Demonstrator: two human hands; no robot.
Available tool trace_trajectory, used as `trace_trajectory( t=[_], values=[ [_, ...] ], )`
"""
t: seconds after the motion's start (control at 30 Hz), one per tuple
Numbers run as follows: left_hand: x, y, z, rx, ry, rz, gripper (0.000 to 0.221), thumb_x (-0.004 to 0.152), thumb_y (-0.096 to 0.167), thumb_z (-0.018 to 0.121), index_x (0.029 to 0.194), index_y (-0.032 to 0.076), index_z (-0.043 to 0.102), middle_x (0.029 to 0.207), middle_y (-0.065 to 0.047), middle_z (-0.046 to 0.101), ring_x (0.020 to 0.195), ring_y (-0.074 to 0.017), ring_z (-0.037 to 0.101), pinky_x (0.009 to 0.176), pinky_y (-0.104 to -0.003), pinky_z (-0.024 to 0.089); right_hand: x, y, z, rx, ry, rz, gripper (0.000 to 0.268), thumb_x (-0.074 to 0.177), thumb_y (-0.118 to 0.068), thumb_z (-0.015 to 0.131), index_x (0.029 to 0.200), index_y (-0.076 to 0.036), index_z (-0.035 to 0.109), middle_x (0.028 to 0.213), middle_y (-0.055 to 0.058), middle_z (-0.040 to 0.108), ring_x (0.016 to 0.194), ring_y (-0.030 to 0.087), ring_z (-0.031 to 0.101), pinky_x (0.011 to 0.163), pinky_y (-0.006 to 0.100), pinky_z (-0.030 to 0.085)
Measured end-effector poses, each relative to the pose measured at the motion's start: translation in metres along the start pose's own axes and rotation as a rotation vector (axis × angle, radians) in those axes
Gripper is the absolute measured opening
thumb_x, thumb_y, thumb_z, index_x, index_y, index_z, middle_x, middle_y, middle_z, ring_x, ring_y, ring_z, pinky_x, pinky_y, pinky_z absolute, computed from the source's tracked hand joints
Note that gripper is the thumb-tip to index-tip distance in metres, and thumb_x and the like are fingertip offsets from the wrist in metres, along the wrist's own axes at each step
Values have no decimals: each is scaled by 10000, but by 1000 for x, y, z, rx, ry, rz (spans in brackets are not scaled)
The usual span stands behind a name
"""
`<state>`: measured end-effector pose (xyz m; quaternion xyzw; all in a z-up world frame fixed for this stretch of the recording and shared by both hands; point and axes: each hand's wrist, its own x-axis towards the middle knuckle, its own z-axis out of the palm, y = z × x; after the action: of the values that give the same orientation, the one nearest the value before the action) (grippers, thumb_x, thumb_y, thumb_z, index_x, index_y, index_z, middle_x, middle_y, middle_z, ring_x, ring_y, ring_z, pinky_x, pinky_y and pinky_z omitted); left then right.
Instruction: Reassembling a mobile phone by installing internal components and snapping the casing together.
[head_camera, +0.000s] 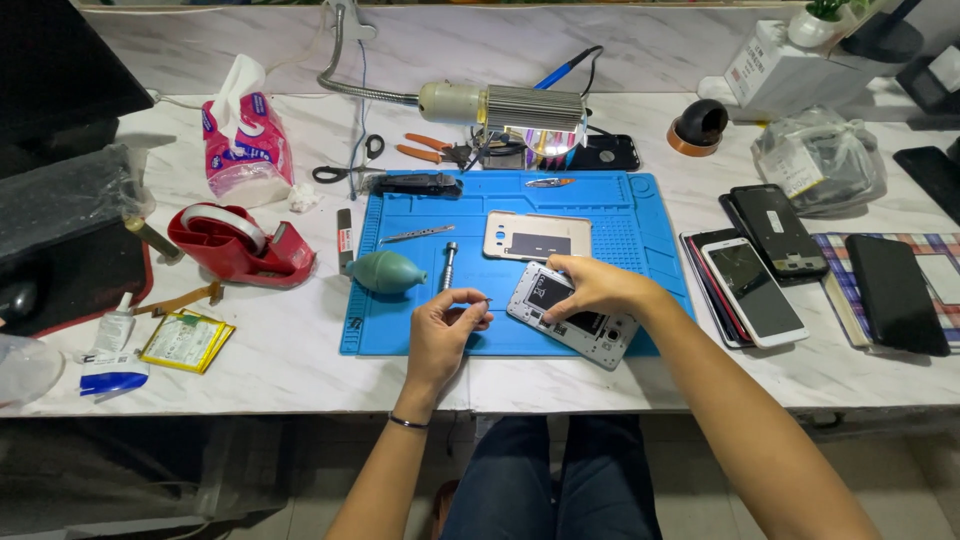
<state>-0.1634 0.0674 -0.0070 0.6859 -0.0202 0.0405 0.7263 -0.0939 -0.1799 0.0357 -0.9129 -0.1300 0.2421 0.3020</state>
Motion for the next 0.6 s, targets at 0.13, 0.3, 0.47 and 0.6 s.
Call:
trace_trajectory(
  t=[0.13,0.3,0.47,0.6],
  values=[
    [0,-2,0,11,-10,17,96,885,49,768,977,23,781,856,-129,781,734,-167,772,708,-270,643,-25,-13,-8,166,5,-10,373,795,-180,857,1097,-47,682,899,221,764,797,310,749,677,378,611],
    [-2,1,1,1,1,10,93,886,46,763,975,18,772,839,-129,778,726,-170,773,705,-274,647,-34,10,15,923,221,-134,371,949,-120,670,1296,-60,556,1112,169,742,940,234,704,846,462,604],
    [-2,0,1,-4,0,14,103,902,41,738,995,1,752,853,-144,766,716,-174,768,703,-284,656,-14,48,43,1177,349,-260,385,999,-107,590,1367,-94,479,1120,182,709,935,273,734,800,502,624],
    [-3,-4,2,2,0,26,115,905,26,724,1008,-21,741,894,-154,753,735,-187,769,709,-297,661,-7,65,55,1300,474,-386,365,1016,-106,572,1361,-80,457,1127,190,689,933,263,724,796,492,630]
  ],
)
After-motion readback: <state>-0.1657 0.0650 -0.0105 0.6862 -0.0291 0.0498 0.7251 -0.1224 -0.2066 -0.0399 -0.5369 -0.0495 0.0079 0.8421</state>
